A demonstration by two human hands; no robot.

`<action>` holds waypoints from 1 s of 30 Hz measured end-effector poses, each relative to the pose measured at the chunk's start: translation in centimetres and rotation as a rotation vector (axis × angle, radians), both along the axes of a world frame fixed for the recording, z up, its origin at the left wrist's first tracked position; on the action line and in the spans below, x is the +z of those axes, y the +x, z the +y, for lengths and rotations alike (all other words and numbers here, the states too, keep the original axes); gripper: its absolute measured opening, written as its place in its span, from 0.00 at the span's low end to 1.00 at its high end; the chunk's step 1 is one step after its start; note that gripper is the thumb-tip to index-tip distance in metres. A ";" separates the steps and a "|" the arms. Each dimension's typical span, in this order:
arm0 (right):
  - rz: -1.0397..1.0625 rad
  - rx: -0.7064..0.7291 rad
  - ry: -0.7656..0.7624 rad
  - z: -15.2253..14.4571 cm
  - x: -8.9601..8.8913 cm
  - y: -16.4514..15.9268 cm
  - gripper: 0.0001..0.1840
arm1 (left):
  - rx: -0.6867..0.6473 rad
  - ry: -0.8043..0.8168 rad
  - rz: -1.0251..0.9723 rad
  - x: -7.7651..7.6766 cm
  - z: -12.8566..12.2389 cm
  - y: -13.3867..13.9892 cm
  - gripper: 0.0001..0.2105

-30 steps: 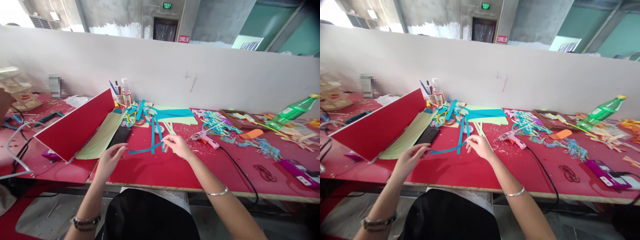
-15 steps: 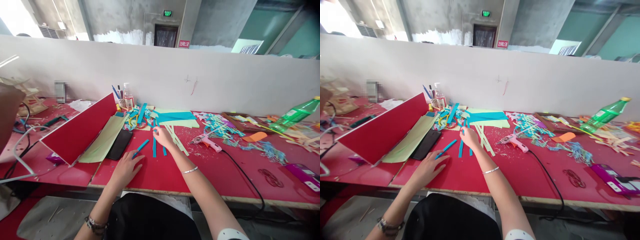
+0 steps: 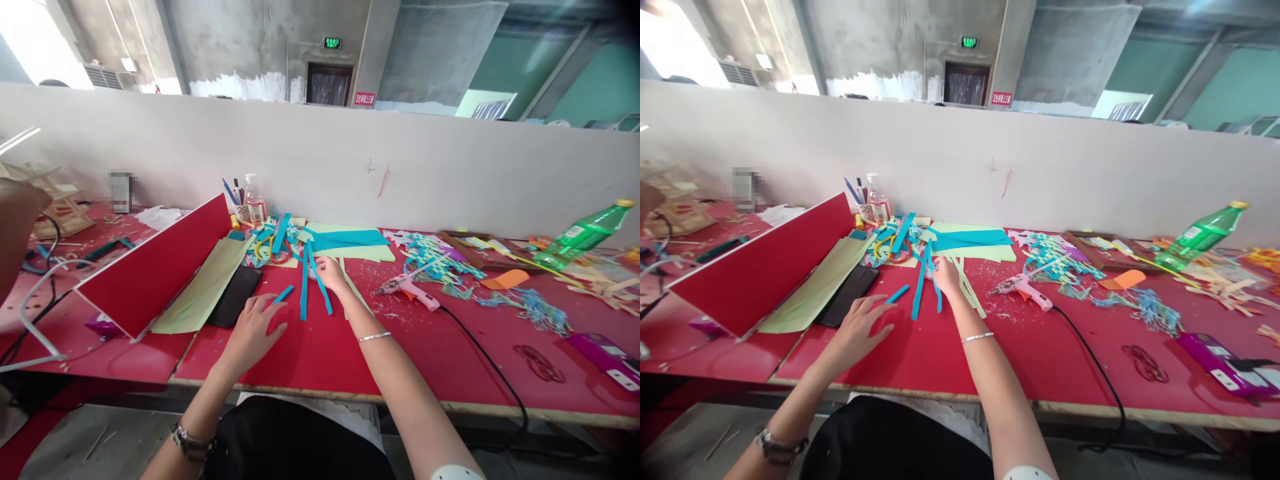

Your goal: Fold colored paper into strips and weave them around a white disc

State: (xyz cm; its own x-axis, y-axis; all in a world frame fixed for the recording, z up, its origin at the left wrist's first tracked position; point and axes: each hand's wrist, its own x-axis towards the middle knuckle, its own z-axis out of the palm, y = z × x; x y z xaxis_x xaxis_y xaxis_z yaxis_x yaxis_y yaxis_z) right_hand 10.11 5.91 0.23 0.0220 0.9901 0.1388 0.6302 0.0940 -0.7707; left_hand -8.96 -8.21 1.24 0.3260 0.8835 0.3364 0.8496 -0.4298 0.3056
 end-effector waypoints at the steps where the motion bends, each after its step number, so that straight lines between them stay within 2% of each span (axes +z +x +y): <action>1: 0.056 0.014 -0.002 0.1 0.2 0.1 0.13 | -0.012 0.009 -0.024 0.2 0.2 0.0 0.15; 4: 0.243 0.079 -0.009 -0.2 1.1 0.5 0.12 | -0.058 0.021 -0.128 0.8 0.7 0.1 0.14; 7: 0.424 0.136 -0.036 -1.3 2.5 0.7 0.15 | -0.059 0.053 -0.310 1.7 1.4 0.8 0.15; 11: 0.596 0.203 -0.061 -4.0 4.8 0.9 0.22 | -0.064 0.142 -0.484 3.1 3.0 2.2 0.23; 15: 0.805 0.496 -0.157 -6.4 6.3 1.1 0.21 | -0.267 0.093 -0.508 4.0 5.1 4.1 0.37; 17: 0.848 0.564 -0.178 -7.1 6.6 1.3 0.21 | -0.380 0.013 -0.561 4.0 6.0 5.2 0.38; 20: 0.858 0.531 -0.155 -7.3 6.5 1.5 0.20 | -0.442 -0.076 -0.741 3.3 6.9 6.8 0.34; 24: 0.877 0.394 -0.092 -6.9 6.3 2.1 0.18 | -0.403 -0.240 -0.921 1.9 7.5 7.8 0.29; 27: 0.955 0.281 -0.039 -6.6 6.1 2.8 0.15 | -0.400 -0.432 -0.912 1.4 7.5 7.6 0.18; 30: 1.024 0.200 -0.028 -6.2 5.5 3.1 0.15 | -0.363 -0.493 -0.856 1.3 7.2 7.4 0.13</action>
